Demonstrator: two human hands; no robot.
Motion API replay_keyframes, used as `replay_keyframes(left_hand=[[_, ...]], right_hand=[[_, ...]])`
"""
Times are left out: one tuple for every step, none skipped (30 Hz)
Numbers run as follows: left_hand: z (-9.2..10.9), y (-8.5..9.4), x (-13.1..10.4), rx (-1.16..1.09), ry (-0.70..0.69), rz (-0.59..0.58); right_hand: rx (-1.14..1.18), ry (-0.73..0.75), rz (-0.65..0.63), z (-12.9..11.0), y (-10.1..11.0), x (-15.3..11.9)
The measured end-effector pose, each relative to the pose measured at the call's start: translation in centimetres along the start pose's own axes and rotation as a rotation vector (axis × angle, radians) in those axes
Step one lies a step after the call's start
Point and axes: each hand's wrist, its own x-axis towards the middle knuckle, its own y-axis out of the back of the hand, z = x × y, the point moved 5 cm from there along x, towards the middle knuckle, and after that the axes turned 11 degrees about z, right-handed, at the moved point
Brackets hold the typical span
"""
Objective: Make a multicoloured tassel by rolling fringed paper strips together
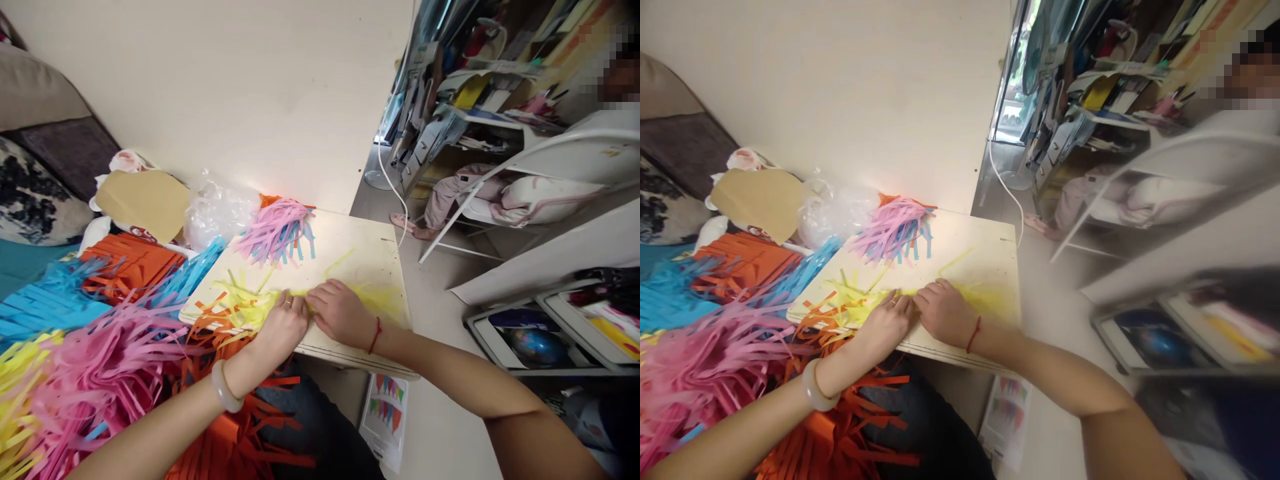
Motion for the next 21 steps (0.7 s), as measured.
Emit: replay_keyframes(left_hand=[[-0.1, 0.0, 0.0, -0.003, -0.001, 0.012], [-0.1, -0.1, -0.1, -0.006, -0.001, 0.026], [-0.2, -0.1, -0.2, -0.009, -0.004, 0.040], [-0.2, -0.2, -0.4, -0.013, -0.006, 0.056], [-0.2, -0.1, -0.5, -0.017, -0.008, 0.070], [-0.2, -0.1, -0.6, -0.022, -0.007, 0.083], [-0.3, -0.1, -0.6, -0.026, -0.004, 0.092], [-0.3, -0.1, -0.7, -0.029, -0.001, 0.096], [-0.3, 0.0, -0.7, -0.029, 0.002, 0.099], [-0.3, 0.0, -0.7, -0.030, 0.003, 0.102], [-0.2, 0.1, -0.6, -0.031, 0.003, 0.107], [-0.2, 0.2, -0.6, -0.035, 0.004, 0.112], [-0.1, 0.2, -0.6, -0.040, 0.006, 0.117], [-0.1, 0.3, -0.5, -0.045, 0.007, 0.120], [0.0, 0.3, -0.5, -0.048, 0.008, 0.122], [-0.1, 0.4, -0.5, -0.047, 0.009, 0.121], [-0.1, 0.4, -0.6, -0.045, 0.011, 0.123], [-0.3, 0.4, -0.7, -0.045, 0.016, 0.129], [-0.6, 0.4, -0.9, -0.050, 0.025, 0.136], [-1.0, 0.4, -1.2, -0.060, 0.039, 0.143], [-1.6, 0.4, -1.5, -0.075, 0.061, 0.149]], right_hand=[[-0.017, 0.013, 0.007, -0.2, -0.6, -0.4], [-0.045, 0.019, 0.006, -0.2, -1.2, -0.7], [-0.074, 0.026, -0.003, 0.0, -1.7, -1.1], [-0.098, 0.031, -0.016, 0.4, -1.9, -1.6], [-0.117, 0.033, -0.033, 0.9, -1.9, -2.1], [-0.136, 0.025, -0.053, 1.5, -1.7, -2.7], [-0.163, 0.002, -0.071, 2.2, -1.3, -3.3], [-0.197, -0.035, -0.086, 2.8, -0.7, -3.7], [-0.239, -0.080, -0.090, 3.2, 0.0, -4.1], [-0.282, -0.123, -0.076, 3.4, 0.7, -4.2], [-0.315, -0.149, -0.048, 3.2, 1.3, -4.1], [-0.326, -0.150, -0.009, 2.7, 1.7, -3.7], [-0.310, -0.127, 0.029, 2.0, 1.7, -3.2], [-0.264, -0.084, 0.054, 1.1, 1.5, -2.5], [-0.201, -0.038, 0.060, 0.4, 1.0, -1.8], [-0.130, 0.005, 0.044, -0.1, 0.3, -1.2], [-0.064, 0.032, 0.016, -0.2, -0.4, -0.8], [-0.005, 0.038, -0.012, 0.0, -1.1, -0.5], [0.050, 0.023, -0.031, 0.5, -1.6, -0.4], [0.108, -0.012, -0.035, 1.3, -1.8, -0.4], [0.175, -0.065, -0.027, 2.3, -1.8, -0.6]])
